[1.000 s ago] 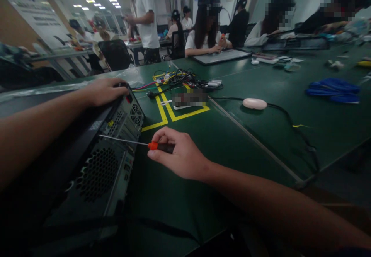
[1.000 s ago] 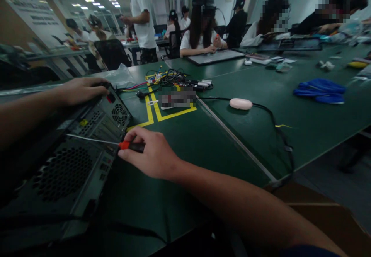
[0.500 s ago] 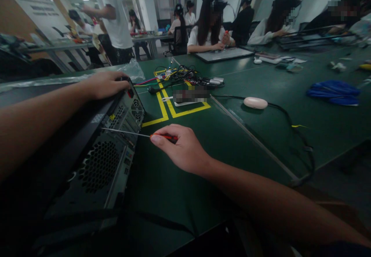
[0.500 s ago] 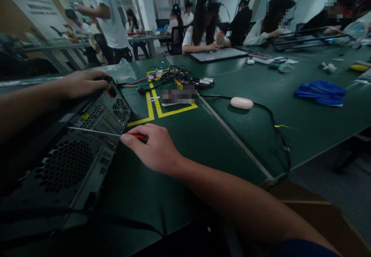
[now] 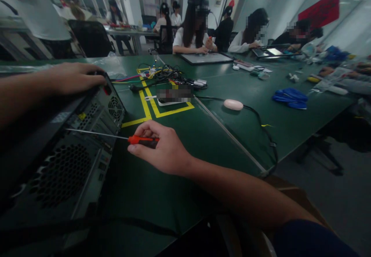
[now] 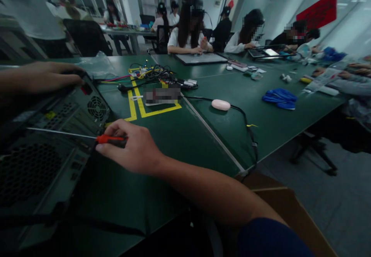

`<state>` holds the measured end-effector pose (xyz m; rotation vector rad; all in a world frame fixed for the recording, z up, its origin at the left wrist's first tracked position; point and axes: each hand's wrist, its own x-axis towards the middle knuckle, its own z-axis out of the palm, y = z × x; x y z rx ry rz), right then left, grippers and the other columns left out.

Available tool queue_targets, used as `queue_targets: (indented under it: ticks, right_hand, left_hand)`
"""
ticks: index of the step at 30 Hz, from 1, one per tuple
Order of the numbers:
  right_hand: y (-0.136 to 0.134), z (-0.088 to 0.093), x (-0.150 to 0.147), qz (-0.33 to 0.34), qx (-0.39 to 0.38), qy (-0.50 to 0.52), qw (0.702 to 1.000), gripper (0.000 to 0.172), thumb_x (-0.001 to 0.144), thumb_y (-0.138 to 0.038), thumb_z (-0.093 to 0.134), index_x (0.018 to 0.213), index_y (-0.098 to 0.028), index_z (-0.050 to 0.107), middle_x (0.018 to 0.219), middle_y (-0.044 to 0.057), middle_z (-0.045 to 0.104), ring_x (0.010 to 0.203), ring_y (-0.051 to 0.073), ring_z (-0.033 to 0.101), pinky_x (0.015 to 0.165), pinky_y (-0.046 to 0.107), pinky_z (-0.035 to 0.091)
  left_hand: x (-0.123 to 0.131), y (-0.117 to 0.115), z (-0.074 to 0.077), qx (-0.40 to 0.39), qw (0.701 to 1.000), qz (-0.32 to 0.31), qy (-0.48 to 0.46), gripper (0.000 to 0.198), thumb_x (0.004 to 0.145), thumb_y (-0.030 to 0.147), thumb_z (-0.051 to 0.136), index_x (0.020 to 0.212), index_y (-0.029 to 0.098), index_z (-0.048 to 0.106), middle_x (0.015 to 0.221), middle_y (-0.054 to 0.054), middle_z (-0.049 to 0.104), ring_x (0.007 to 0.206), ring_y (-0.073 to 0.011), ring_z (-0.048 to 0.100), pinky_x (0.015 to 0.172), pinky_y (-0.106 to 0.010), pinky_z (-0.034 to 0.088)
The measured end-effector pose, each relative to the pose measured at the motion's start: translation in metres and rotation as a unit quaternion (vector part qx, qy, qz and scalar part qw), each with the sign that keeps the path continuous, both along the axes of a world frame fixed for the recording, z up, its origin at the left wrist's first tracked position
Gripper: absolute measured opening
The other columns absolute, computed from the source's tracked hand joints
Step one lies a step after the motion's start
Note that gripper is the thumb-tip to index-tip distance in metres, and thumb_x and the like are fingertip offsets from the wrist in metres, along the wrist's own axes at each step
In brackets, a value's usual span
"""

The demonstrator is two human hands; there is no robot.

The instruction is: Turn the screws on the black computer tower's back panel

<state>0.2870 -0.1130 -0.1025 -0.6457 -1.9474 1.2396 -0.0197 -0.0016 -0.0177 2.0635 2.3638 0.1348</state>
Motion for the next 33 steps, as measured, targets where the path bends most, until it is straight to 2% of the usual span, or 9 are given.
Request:
queue_targets:
  ticks: [8, 15, 23, 26, 28, 33]
  right_hand:
    - [0.002, -0.001, -0.002, -0.008, -0.006, -0.010, 1.000, 0.029, 0.085, -0.042, 0.073, 0.099, -0.020, 0.062, 0.092, 0.000, 0.068, 0.083, 0.014, 0.062, 0.079, 0.027, 0.047]
    - [0.001, 0.000, -0.002, -0.010, -0.017, 0.004, 1.000, 0.026, 0.087, -0.041, 0.073, 0.097, -0.018, 0.067, 0.092, 0.001, 0.069, 0.083, 0.014, 0.063, 0.078, 0.026, 0.048]
    - [-0.002, 0.002, -0.004, -0.003, -0.020, -0.007, 1.000, 0.025, 0.097, -0.038, 0.059, 0.092, -0.016, 0.070, 0.079, 0.000, 0.065, 0.070, 0.011, 0.056, 0.065, 0.025, 0.041]
    - [-0.003, 0.000, -0.005, -0.004, -0.033, 0.002, 0.999, 0.021, 0.088, -0.036, 0.069, 0.096, -0.018, 0.062, 0.081, -0.002, 0.063, 0.071, 0.012, 0.058, 0.068, 0.026, 0.044]
    - [-0.003, -0.001, -0.005, -0.015, -0.015, 0.005, 1.000, 0.027, 0.080, -0.030, 0.076, 0.096, -0.019, 0.058, 0.082, -0.003, 0.062, 0.072, 0.012, 0.059, 0.070, 0.027, 0.046]
    - [-0.001, 0.000, -0.005, 0.005, -0.010, 0.027, 1.000, 0.017, 0.082, -0.019, 0.071, 0.094, -0.018, 0.058, 0.085, -0.002, 0.064, 0.076, 0.013, 0.061, 0.072, 0.027, 0.048]
  left_hand:
    - [0.007, -0.005, 0.004, 0.009, 1.000, -0.022, 0.006, 0.078, 0.082, 0.060, 0.033, 0.137, 0.010, 0.058, 0.139, -0.015, 0.059, 0.130, -0.0368, 0.052, 0.113, -0.050, 0.037]
    - [0.011, -0.008, 0.005, 0.004, 1.000, -0.012, 0.009, 0.079, 0.082, 0.060, 0.033, 0.139, 0.010, 0.056, 0.143, -0.015, 0.057, 0.133, -0.0371, 0.050, 0.114, -0.049, 0.036]
    - [0.014, -0.013, 0.009, 0.003, 1.000, -0.022, 0.008, 0.079, 0.083, 0.059, 0.033, 0.140, 0.009, 0.055, 0.142, -0.016, 0.057, 0.133, -0.0367, 0.051, 0.114, -0.049, 0.035]
    - [0.014, -0.013, 0.009, 0.008, 0.999, -0.034, 0.003, 0.079, 0.083, 0.060, 0.034, 0.139, 0.010, 0.056, 0.139, -0.017, 0.059, 0.130, -0.0363, 0.053, 0.113, -0.048, 0.037]
    - [0.012, -0.012, 0.009, 0.003, 0.999, -0.037, 0.001, 0.077, 0.082, 0.059, 0.034, 0.138, 0.010, 0.057, 0.138, -0.017, 0.060, 0.128, -0.0341, 0.055, 0.112, -0.046, 0.038]
    - [0.010, -0.010, 0.008, 0.017, 0.999, -0.051, 0.009, 0.073, 0.082, 0.058, 0.036, 0.135, 0.013, 0.059, 0.137, -0.014, 0.061, 0.126, -0.0309, 0.055, 0.110, -0.044, 0.039]
